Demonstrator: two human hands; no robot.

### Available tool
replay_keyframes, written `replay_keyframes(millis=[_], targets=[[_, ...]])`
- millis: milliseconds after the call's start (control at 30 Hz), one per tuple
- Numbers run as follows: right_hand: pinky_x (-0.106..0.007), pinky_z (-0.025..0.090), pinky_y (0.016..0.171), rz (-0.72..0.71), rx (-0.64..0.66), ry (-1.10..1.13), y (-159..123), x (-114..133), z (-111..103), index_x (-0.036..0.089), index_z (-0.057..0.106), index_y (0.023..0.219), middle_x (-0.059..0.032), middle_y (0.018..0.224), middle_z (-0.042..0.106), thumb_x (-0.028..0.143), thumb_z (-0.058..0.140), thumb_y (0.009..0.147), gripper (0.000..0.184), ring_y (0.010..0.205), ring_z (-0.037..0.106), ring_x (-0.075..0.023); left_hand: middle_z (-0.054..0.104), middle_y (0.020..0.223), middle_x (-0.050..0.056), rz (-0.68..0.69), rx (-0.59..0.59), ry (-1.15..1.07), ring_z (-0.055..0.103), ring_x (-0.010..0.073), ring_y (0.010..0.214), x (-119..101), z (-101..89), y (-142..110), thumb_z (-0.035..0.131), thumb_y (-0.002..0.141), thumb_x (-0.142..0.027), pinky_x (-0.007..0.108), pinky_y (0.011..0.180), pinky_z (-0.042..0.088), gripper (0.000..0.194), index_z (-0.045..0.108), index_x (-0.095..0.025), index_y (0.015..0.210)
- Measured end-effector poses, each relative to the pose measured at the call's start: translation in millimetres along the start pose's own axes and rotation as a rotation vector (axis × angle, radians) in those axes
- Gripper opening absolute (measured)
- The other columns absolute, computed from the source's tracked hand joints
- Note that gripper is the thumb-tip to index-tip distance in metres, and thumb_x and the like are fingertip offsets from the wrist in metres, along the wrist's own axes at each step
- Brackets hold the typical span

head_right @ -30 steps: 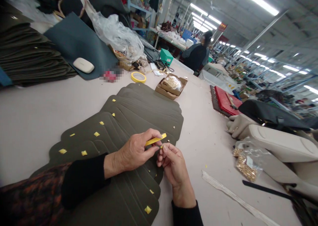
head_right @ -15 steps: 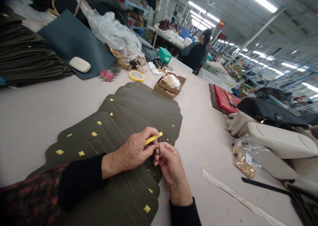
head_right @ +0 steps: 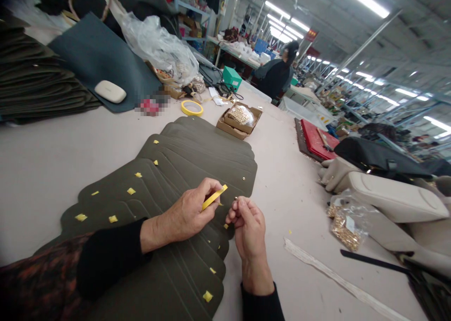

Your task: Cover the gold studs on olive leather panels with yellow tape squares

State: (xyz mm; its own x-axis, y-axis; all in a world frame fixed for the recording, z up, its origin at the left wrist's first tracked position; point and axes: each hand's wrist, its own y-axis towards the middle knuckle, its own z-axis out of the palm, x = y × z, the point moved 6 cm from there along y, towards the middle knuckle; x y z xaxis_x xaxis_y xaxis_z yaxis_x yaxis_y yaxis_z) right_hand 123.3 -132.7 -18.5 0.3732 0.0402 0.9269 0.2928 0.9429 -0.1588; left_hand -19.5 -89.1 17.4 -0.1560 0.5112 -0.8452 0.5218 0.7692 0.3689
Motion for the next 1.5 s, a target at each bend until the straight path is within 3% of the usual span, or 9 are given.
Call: replay_keyframes(millis=[167, 333, 600, 800, 867, 933, 1033, 1233, 1500], targets=[[-0.024, 0.051, 0.059, -0.103, -0.044, -0.19, -4.9, 3.2, -11.6, 0.02, 0.066, 0.097, -0.0021, 0.087, 0.068, 0.032, 0.079, 0.07, 0.032, 0.068, 0.061, -0.0116, 0.06, 0.091, -0.001, 0.004, 0.039, -0.066, 0.06, 0.0128, 0.079, -0.1, 2.6, -0.6, 0.048, 0.085, -0.012, 0.025, 0.074, 0.047, 0.026, 0.041, -0.022, 0.108], [-0.025, 0.05, 0.063, -0.201, 0.002, -0.374, -8.5, 9.1, -5.4, 0.021, 0.062, 0.089, 0.0031, 0.07, 0.064, 0.031, 0.076, 0.073, 0.023, 0.064, 0.06, -0.0114, 0.061, 0.089, -0.001, 0.001, 0.03, -0.049, 0.061, 0.0124, 0.076, -1.0, 2.8, -0.4, 0.048, 0.087, -0.015, 0.024, 0.072, 0.046, 0.022, 0.043, -0.022, 0.107], [-0.026, 0.044, 0.05, 0.036, -0.101, -0.721, -23.3, 41.1, -83.3, 0.014, 0.066, 0.095, -0.0024, 0.065, 0.066, 0.041, 0.079, 0.066, 0.042, 0.058, 0.059, -0.0154, 0.061, 0.089, -0.002, 0.05, 0.072, -0.052, 0.057, 0.0114, 0.074, -7.8, -0.3, -1.7, 0.054, 0.086, -0.02, 0.024, 0.072, 0.045, 0.021, 0.047, -0.021, 0.106], [-0.027, 0.043, 0.053, 0.126, -0.123, -0.972, -47.0, 36.6, -117.0, 0.016, 0.069, 0.093, 0.0027, 0.058, 0.062, 0.034, 0.074, 0.067, 0.031, 0.052, 0.054, -0.0137, 0.06, 0.089, 0.0, 0.156, 0.083, -0.068, 0.056, 0.0109, 0.082, -15.6, -0.8, -1.6, 0.044, 0.094, -0.021, 0.023, 0.078, 0.043, 0.014, 0.058, -0.018, 0.096], [-0.03, 0.047, 0.06, 0.045, -0.201, -1.122, -49.0, 41.7, -124.0, 0.019, 0.071, 0.093, 0.002, 0.066, 0.065, 0.03, 0.075, 0.063, 0.032, 0.057, 0.056, -0.0149, 0.059, 0.086, 0.0, 0.178, 0.09, -0.073, 0.055, 0.0103, 0.078, -17.1, -0.1, -1.7, 0.044, 0.094, -0.02, 0.022, 0.076, 0.043, 0.015, 0.059, -0.017, 0.092], [-0.035, 0.049, 0.072, -0.129, -0.342, -1.207, -51.5, 57.3, -129.4, 0.022, 0.07, 0.103, -0.0032, 0.094, 0.07, 0.027, 0.079, 0.056, 0.047, 0.072, 0.062, -0.0183, 0.059, 0.082, -0.001, 0.192, 0.1, -0.079, 0.054, 0.0097, 0.075, -18.5, 0.6, -2.1, 0.044, 0.093, -0.018, 0.021, 0.074, 0.042, 0.016, 0.06, -0.017, 0.089], [-0.039, 0.05, 0.082, -0.247, -0.481, -1.059, -56.8, 74.8, -138.1, 0.022, 0.062, 0.12, -0.0103, 0.125, 0.061, 0.032, 0.081, 0.058, 0.066, 0.092, 0.064, -0.0224, 0.058, 0.078, -0.002, 0.201, 0.11, -0.104, 0.052, 0.009, 0.071, -20.4, 0.5, -3.2, 0.044, 0.093, -0.017, 0.02, 0.07, 0.042, 0.018, 0.061, -0.017, 0.088], [-0.036, 0.055, 0.077, -0.261, -0.583, -0.593, -67.4, 81.7, -138.9, 0.015, 0.065, 0.111, -0.0034, 0.077, 0.073, 0.039, 0.079, 0.068, 0.051, 0.072, 0.069, -0.0181, 0.062, 0.08, -0.001, 0.203, 0.099, -0.153, 0.055, 0.0082, 0.07, -23.5, -1.3, -4.9, 0.047, 0.091, -0.016, 0.019, 0.068, 0.043, 0.015, 0.062, -0.017, 0.091], [-0.032, 0.058, 0.068, -0.162, -0.423, -0.197, -60.2, 69.1, -115.7, 0.019, 0.07, 0.097, -0.0035, 0.083, 0.074, 0.021, 0.085, 0.057, 0.043, 0.076, 0.071, -0.0193, 0.068, 0.09, 0.003, 0.176, 0.05, -0.181, 0.06, 0.0098, 0.074, -22.5, -4.2, -3.9, 0.049, 0.09, -0.019, 0.021, 0.074, 0.05, 0.018, 0.066, -0.017, 0.098]])
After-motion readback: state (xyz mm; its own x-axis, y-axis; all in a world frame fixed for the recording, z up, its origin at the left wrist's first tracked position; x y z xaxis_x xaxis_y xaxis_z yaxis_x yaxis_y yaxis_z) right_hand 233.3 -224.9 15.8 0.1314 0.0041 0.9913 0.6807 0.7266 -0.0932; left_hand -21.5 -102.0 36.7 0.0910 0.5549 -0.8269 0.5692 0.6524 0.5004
